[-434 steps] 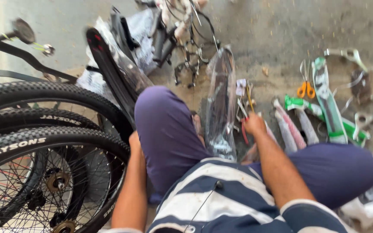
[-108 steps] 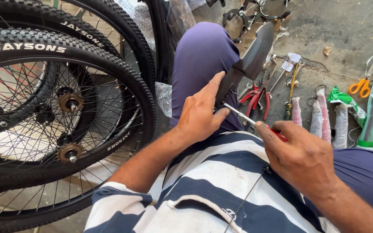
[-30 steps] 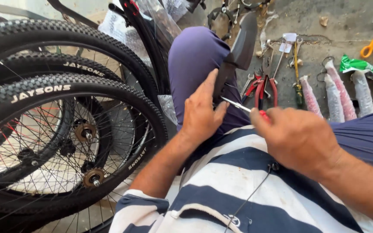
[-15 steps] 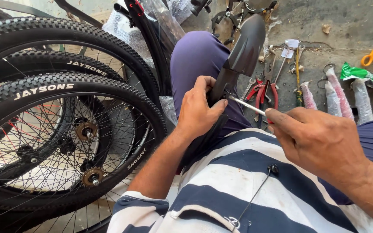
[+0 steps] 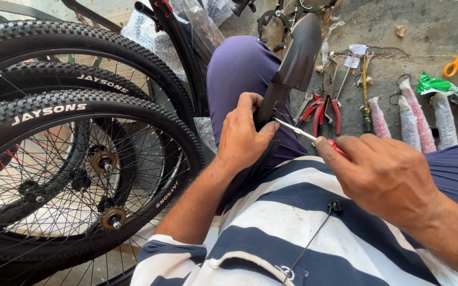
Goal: The person sits on the floor and unpacks bicycle mudguards from plastic packaging. They use a screwdriver to tighten screws on the mudguard brackets and attach reflectors. The person repeats this process for multiple mudguards.
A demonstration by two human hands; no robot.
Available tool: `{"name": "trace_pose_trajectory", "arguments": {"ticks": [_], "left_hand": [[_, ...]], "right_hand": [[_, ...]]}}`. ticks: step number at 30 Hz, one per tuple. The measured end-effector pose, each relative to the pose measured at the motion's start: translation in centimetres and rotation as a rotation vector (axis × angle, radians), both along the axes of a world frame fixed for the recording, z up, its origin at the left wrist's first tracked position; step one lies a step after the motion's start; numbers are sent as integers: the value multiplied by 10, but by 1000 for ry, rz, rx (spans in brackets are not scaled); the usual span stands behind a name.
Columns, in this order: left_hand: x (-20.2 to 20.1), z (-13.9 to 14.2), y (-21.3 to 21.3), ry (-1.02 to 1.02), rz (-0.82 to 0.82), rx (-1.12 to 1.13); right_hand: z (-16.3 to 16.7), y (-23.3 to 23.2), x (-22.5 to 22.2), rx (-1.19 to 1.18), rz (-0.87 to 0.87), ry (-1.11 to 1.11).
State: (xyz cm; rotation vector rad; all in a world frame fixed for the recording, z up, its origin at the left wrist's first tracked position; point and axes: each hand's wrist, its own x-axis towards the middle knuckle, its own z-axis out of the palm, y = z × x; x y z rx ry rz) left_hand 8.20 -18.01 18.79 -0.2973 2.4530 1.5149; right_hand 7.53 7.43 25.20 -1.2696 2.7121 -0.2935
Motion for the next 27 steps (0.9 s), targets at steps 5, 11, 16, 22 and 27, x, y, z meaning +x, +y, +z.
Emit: {"name": "trace_pose_trajectory", "arguments": {"ticks": [5, 11, 16, 22, 27], "left_hand": [[2, -7, 3, 113, -41, -74], [0, -15, 3, 106, -13, -49], [0, -17, 4, 106, -14, -62], [-3, -18, 0, 160, -28, -88], [4, -23, 5, 199, -20, -87]], "right_hand": [[10, -30, -15, 364, -27, -24], [15, -35, -28, -56, -423, -489], [-2, -21, -12, 162, 92, -10], [-16, -19, -21, -196, -529, -685], [8, -23, -11, 274, 373, 366]]}}
